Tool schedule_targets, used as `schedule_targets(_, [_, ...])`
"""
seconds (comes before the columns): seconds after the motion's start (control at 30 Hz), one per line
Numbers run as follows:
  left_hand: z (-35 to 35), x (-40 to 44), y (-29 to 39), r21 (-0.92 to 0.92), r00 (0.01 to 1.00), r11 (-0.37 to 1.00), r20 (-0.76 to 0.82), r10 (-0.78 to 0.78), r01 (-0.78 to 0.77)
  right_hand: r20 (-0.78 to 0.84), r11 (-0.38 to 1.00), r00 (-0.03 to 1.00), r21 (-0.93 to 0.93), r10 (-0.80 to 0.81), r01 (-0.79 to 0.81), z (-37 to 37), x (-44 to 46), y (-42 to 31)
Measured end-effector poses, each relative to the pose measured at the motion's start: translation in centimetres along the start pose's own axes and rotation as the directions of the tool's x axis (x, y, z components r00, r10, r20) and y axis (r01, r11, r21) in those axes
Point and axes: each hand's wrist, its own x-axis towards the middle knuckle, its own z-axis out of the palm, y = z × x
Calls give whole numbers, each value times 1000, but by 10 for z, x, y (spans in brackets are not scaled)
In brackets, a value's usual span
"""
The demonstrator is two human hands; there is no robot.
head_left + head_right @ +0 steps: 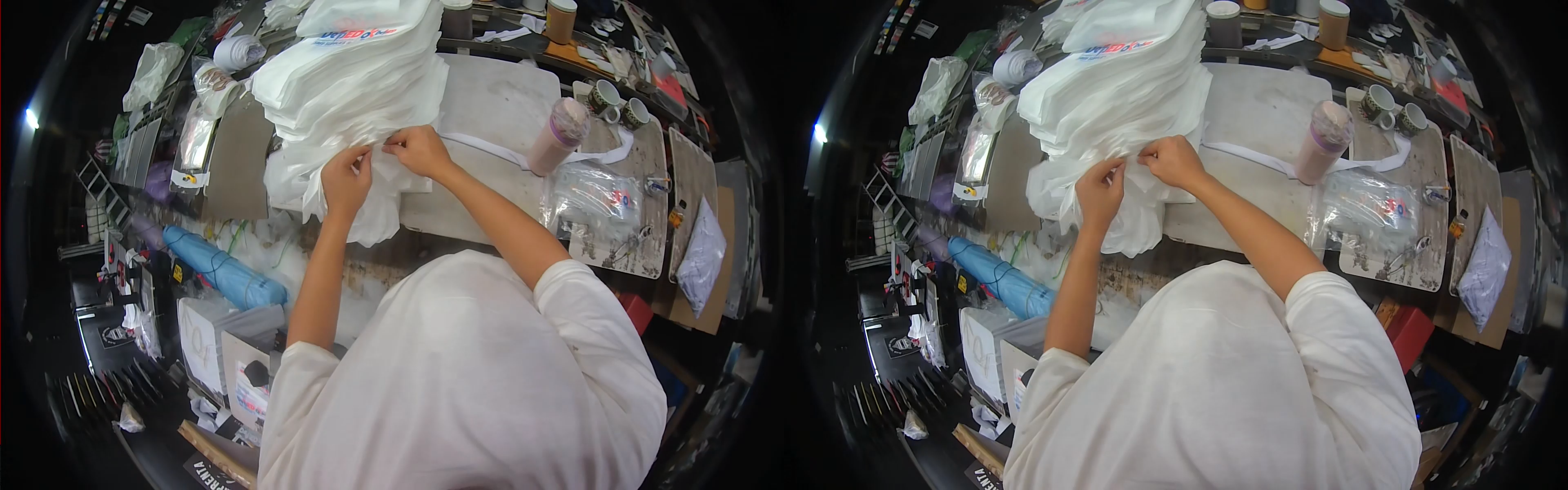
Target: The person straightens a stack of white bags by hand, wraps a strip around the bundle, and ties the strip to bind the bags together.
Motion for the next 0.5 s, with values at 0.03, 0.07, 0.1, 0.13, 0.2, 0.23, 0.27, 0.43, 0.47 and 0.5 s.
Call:
schedule_targets(0.03, [-2, -10, 5, 0, 1000, 1000, 0, -1, 1, -3, 1000, 1000, -16, 1, -1, -1, 1, -3])
schedule_targets(0.07, [-4, -25, 11, 0, 995, 995, 13, -102, 102, -6, 1000, 1000, -31, 2, -2, -2, 2, -6])
schedule_targets(0.1, [-6, -39, 16, 2, 979, 979, 26, -202, 202, -6, 1000, 1000, -28, 2, -2, -1, 4, -6])
schedule_targets(0.13, [-1, -56, 9, -13, 974, 978, 99, -205, 207, -7, 999, 1000, -35, -23, 23, 0, 7, -4])
schedule_targets(0.2, [9, -83, -3, 68, 908, 948, 274, -317, 311, -9, 998, 999, -42, -45, 44, 1, 9, -3])
schedule_targets(0.23, [16, -89, -6, 67, 907, 947, 274, -319, 313, 4, 999, 1000, -46, -27, 27, 1, 11, -4])
schedule_targets(0.27, [22, -89, -5, 116, 913, 940, 228, -338, 320, 16, 999, 1000, -53, -11, 12, 0, 12, -5])
schedule_targets(0.43, [36, -74, 5, 214, 811, 852, 265, -521, 477, 47, 998, 999, -61, 14, -11, 1, 16, -7])
schedule_targets(0.47, [37, -72, 2, 212, 812, 852, 261, -522, 479, 45, 998, 999, -66, 19, -16, 0, 16, -8])
schedule_targets(0.5, [38, -71, -2, 171, 817, 863, 277, -505, 476, 44, 998, 999, -68, 18, -15, -1, 16, -9])
